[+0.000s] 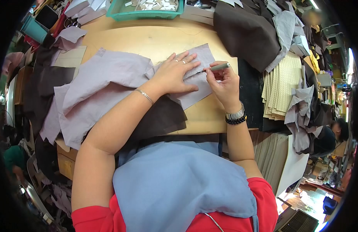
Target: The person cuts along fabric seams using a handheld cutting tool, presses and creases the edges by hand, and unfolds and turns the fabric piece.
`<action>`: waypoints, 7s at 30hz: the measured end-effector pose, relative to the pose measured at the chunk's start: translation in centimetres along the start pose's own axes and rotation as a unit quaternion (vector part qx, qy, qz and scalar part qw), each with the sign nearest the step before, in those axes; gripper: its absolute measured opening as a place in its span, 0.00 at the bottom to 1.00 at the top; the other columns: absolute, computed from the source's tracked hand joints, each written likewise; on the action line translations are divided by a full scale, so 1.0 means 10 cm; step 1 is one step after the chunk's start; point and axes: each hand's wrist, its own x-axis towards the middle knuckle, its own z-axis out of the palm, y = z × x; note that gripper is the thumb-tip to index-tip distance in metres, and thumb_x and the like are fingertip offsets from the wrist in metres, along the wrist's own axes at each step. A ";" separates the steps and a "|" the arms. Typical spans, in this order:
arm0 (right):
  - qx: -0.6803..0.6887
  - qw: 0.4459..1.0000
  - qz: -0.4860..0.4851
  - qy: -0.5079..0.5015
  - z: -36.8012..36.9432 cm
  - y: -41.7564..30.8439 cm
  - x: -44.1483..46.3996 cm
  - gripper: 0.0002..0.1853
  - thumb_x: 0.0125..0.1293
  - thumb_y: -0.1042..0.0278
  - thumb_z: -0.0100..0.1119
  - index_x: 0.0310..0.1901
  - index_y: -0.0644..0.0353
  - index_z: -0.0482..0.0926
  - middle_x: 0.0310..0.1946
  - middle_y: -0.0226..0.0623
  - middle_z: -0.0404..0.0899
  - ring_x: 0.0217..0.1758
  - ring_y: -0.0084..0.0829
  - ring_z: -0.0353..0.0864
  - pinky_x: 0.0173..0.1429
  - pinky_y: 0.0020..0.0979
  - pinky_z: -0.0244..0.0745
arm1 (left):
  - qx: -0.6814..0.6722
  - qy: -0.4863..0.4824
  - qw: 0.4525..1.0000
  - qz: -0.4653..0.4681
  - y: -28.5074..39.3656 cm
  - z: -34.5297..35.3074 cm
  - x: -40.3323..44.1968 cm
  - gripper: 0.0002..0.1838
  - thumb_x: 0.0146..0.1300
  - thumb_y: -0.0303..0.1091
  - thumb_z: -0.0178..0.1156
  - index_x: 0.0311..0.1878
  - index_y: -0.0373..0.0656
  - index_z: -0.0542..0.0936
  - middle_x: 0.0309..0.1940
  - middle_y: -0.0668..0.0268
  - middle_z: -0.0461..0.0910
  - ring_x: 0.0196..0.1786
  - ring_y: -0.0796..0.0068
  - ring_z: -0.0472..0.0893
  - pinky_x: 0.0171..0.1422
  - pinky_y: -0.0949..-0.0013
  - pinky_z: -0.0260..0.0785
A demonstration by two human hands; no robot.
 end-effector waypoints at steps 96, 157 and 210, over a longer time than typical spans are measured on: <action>0.156 0.977 0.139 0.044 -0.08 0.08 -0.05 0.11 0.66 0.79 0.64 0.46 0.63 0.73 0.33 0.28 0.78 0.32 0.15 0.77 0.36 0.20 0.72 | 0.069 -0.046 0.995 -0.057 0.10 -0.20 -0.32 0.49 0.47 0.67 0.70 0.73 0.63 0.69 0.79 0.66 0.57 0.82 0.58 0.51 0.75 0.22 0.37; 0.267 0.930 0.244 -0.065 -0.01 0.18 -0.08 0.12 0.66 0.73 0.67 0.45 0.60 0.72 0.34 0.35 0.84 0.27 0.16 0.79 0.32 0.18 0.76 | 0.082 -0.042 0.995 -0.040 0.02 -0.12 -0.31 0.51 0.47 0.70 0.67 0.75 0.62 0.67 0.80 0.65 0.55 0.82 0.56 0.50 0.74 0.21 0.36; 0.242 0.921 0.279 -0.126 0.12 0.04 -0.07 0.12 0.67 0.67 0.67 0.45 0.58 0.74 0.36 0.34 0.85 0.29 0.16 0.79 0.34 0.19 0.76 | 0.138 -0.036 0.983 -0.116 0.15 -0.31 -0.74 0.46 0.45 0.69 0.70 0.70 0.68 0.73 0.79 0.61 0.56 0.81 0.50 0.52 0.70 0.15 0.34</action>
